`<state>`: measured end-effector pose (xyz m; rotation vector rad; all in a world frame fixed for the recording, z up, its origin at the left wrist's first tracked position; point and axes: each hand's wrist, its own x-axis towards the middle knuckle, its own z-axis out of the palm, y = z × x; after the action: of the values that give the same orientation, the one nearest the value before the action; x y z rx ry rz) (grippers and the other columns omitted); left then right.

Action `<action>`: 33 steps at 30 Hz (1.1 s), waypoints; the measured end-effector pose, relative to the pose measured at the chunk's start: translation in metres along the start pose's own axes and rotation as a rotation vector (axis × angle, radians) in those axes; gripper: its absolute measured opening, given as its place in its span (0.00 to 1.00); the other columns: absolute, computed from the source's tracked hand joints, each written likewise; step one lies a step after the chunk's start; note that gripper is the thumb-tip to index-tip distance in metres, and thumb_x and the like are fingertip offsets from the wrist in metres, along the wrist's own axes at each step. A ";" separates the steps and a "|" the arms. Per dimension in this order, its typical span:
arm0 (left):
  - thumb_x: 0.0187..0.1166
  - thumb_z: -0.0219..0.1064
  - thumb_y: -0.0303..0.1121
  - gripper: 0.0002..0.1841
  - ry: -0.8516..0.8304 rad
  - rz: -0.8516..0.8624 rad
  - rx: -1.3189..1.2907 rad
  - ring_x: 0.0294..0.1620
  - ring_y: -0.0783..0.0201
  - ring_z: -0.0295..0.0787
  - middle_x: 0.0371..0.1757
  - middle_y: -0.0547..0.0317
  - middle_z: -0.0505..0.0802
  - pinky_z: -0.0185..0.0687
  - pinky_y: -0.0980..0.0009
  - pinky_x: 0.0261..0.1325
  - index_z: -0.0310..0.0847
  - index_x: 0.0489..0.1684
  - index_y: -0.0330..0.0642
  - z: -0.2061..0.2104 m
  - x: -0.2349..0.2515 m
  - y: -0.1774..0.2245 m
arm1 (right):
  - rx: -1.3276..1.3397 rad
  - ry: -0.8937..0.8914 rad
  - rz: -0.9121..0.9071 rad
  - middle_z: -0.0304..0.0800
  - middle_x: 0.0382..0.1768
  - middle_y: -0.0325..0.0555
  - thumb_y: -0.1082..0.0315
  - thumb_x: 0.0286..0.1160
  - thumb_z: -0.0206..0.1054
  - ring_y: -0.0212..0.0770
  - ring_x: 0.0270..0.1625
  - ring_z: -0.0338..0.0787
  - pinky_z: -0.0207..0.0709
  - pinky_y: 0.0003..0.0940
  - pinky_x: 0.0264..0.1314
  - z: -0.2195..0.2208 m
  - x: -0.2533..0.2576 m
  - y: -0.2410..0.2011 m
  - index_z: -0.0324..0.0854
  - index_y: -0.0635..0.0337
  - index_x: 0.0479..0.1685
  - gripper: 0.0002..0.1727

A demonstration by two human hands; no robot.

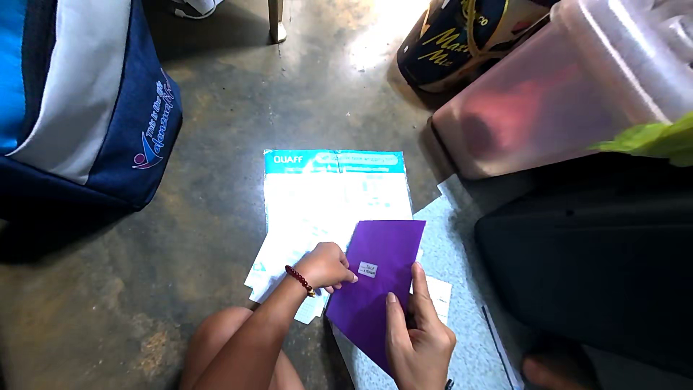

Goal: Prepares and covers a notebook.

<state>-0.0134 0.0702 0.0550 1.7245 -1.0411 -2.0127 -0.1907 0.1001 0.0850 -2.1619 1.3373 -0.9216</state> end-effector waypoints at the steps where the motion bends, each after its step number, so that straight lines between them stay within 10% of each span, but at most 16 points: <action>1: 0.83 0.70 0.35 0.16 0.002 -0.002 0.001 0.32 0.71 0.87 0.44 0.51 0.92 0.84 0.74 0.38 0.84 0.59 0.32 0.000 0.000 0.000 | 0.001 0.000 0.000 0.93 0.47 0.64 0.78 0.70 0.59 0.13 0.30 0.81 0.74 0.07 0.39 0.000 0.000 0.000 0.70 0.85 0.75 0.30; 33: 0.83 0.70 0.35 0.13 0.018 -0.016 0.007 0.26 0.70 0.86 0.37 0.50 0.91 0.83 0.75 0.32 0.86 0.51 0.31 0.001 0.005 -0.002 | -0.024 -0.067 0.001 0.91 0.33 0.53 0.78 0.74 0.58 0.15 0.26 0.78 0.72 0.09 0.34 0.000 0.001 0.002 0.66 0.81 0.80 0.31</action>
<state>-0.0156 0.0687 0.0501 1.7569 -1.0326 -2.0013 -0.1917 0.0987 0.0836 -2.1899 1.3243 -0.8288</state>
